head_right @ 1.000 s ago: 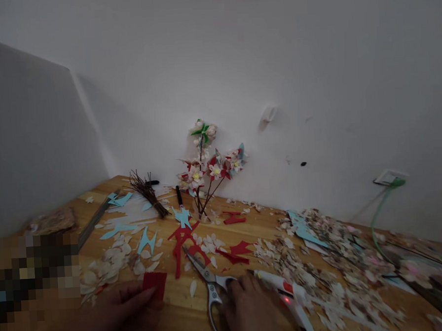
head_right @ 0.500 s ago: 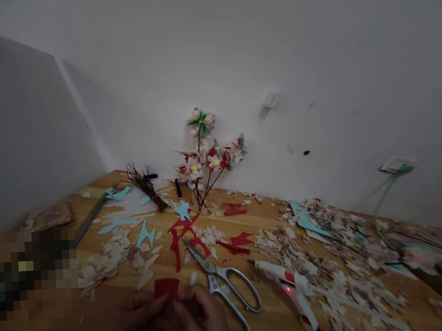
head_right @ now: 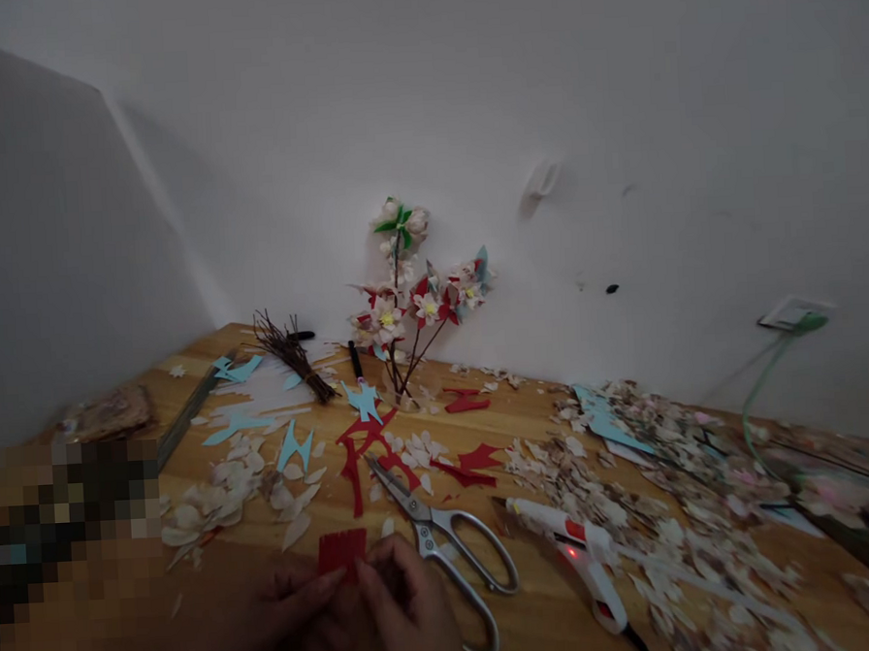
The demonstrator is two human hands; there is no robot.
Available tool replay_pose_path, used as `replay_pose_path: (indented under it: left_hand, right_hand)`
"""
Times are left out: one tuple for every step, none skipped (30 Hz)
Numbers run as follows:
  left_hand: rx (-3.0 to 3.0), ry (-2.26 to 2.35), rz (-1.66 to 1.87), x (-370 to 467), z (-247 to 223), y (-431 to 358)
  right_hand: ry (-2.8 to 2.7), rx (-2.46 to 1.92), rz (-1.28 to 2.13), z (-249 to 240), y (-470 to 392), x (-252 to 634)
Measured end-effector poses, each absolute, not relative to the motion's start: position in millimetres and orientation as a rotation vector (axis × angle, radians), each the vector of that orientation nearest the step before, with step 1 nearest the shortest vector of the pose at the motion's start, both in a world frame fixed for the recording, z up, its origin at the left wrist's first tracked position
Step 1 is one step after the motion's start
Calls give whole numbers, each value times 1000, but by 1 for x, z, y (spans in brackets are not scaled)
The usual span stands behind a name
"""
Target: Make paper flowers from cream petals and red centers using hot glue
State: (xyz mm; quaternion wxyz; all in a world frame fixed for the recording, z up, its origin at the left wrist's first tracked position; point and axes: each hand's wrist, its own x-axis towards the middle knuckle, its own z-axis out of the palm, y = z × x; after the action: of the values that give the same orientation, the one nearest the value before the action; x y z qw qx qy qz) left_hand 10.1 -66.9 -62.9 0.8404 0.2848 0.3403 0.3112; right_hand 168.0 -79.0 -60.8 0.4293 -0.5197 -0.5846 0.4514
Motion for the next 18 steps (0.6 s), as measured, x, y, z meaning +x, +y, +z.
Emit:
replay_pose_path:
  left_hand:
    - [593,709,666,11,-64,-68]
    - [605,712,686,11,-64,-68]
    - [641,731,717,11,-65,-68]
    - [696,761,755,11,-66,-68]
    - [758,796,790,10,-66,-67]
    - [815,826,830,9,-67,-67]
    - [863,848,869,7,-67,-66]
    - [905,865,908,6,-66,-65]
    - [946,883,945,4,-65,-64]
    - [995,911,980,2,-64,-64]
    - [1061,950,1007,0,-62,-63]
    - [1142,1004,1021,-2,-60,-62]
    - [1233,1068,1025,-4,-57,-61]
    - [1331,1119,1022,-6,-55,-61]
    - [1425,1151,1024,-8,-54,-60]
    - [1507,1156,1020,-9,-53,-60]
    - [1560,1133,1004,-10,-53,-59]
    - [1580,1091,975,-11,-54,-59]
  right_hand:
    - [-1439,-1326,1092,-60,-78,170]
    - [-1407,-1357,1048,-59,-77,172]
    - [-1375,-1385,1003,-57,-75,175]
    - [-1350,-1410,957,-56,-74,178]
    - [-1348,-1431,911,-54,-73,181]
    - [-1378,-1452,871,-53,-72,183]
    - [-1440,-1475,840,-52,-71,186]
    - [-1534,-1498,817,-51,-71,187]
    - [-1652,-1523,796,-50,-72,187]
    - [-1781,-1552,770,-50,-73,187]
    - [-1904,-1580,741,-49,-74,187]
    - [-2004,-1598,708,-48,-75,185]
    - [-2079,-1602,675,-47,-76,184]
    - [-2125,-1600,648,-46,-76,183]
    - [-2154,-1593,634,-45,-77,181]
    - [-2172,-1585,630,-45,-77,181]
    - [-2182,-1578,633,-44,-78,180]
    - [-2189,-1575,640,-44,-78,180]
